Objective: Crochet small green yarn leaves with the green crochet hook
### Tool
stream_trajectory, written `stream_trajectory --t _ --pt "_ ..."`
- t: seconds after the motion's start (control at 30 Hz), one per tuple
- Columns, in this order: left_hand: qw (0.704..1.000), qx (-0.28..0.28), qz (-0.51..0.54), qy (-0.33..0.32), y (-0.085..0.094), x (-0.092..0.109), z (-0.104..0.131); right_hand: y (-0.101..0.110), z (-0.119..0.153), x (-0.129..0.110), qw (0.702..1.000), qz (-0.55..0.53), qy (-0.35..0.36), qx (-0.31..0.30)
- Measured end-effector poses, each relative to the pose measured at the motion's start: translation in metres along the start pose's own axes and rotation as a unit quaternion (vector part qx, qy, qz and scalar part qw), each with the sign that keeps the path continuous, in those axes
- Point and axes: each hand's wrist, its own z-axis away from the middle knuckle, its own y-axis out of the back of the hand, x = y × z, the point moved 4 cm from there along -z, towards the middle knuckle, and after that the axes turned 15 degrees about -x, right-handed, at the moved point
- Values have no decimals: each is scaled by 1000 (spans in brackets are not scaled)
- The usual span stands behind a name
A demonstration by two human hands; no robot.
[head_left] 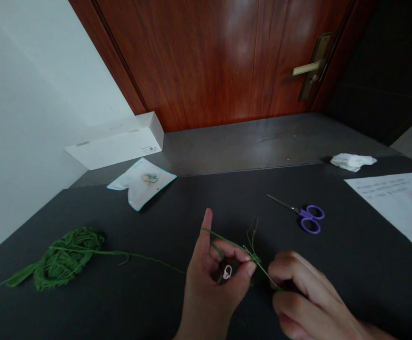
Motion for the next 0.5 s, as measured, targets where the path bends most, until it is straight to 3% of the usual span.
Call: stream_trajectory --t 0.17,0.27,0.4,0.5 --pt "994 -35 93 49 0 -2 -4 7 0 10 994 -100 40 -15" --pt "996 -35 74 41 -1 1 -3 8 0 14 991 -131 26 -7" --pt "999 16 -35 31 -3 6 3 5 2 8 996 -59 15 62" --pt "998 17 -51 40 -4 2 1 -5 0 0 998 55 -15 38"
